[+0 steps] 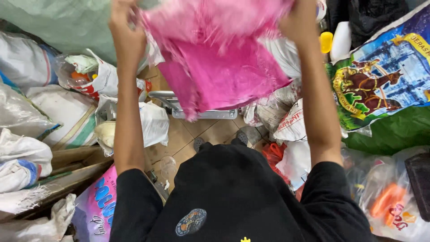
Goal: The person sorts through various items in a cluttered room, moving a metal hand truck and handling a pink bag. They place a white box, a plastic bottle, and a small box into the pink bag, then move a green container and a black bucket.
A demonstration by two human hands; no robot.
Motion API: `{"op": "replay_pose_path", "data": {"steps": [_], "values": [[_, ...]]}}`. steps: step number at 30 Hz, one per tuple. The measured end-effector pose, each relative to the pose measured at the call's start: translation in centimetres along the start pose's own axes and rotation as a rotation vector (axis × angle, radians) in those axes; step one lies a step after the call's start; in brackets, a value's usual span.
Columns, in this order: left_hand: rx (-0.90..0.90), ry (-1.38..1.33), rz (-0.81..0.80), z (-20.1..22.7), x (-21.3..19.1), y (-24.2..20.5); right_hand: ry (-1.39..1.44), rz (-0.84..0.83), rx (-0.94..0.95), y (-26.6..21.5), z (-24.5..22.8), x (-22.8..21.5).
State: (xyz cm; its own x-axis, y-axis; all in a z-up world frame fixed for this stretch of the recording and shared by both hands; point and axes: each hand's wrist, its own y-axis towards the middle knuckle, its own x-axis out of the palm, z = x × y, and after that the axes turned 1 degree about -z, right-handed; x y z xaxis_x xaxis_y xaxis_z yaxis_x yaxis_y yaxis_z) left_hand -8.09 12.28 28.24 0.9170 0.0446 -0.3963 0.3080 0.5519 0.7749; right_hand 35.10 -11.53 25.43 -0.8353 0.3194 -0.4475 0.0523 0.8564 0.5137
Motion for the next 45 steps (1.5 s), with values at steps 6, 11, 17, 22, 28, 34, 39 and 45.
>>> {"op": "replay_pose_path", "data": {"steps": [6, 11, 17, 22, 28, 34, 39, 45], "values": [[-0.194, 0.081, -0.471, -4.4, -0.3, -11.4, -0.287, -0.518, 0.029, -3.1, -7.2, 16.9], [-0.356, 0.259, -0.989, -1.8, -0.4, -16.6, -0.428, -0.658, 0.185, -12.0, 0.3, 27.2], [-0.265, 0.037, -0.754, -3.0, 5.6, -23.3, -0.467, -0.716, 0.311, -13.0, 0.5, 28.7], [-0.256, 0.31, -0.89, -4.2, 8.2, -27.2, -0.361, -0.469, 0.386, -13.4, 2.9, 28.8], [-0.145, 0.429, -0.803, -7.5, 10.8, -32.1, -0.726, -0.28, 0.321, -16.3, 7.5, 31.9], [-0.124, 0.446, -0.724, -9.1, 12.3, -31.8, -0.808, -0.205, 0.293, -14.6, 8.2, 32.2], [-0.126, 0.446, -0.714, -11.0, 13.8, -30.6, -0.806, -0.214, 0.314, -12.3, 9.3, 32.1], [-0.141, 0.492, -0.755, -13.2, 16.5, -27.9, -0.74, -0.2, 0.348, -9.5, 12.5, 31.2]]}}
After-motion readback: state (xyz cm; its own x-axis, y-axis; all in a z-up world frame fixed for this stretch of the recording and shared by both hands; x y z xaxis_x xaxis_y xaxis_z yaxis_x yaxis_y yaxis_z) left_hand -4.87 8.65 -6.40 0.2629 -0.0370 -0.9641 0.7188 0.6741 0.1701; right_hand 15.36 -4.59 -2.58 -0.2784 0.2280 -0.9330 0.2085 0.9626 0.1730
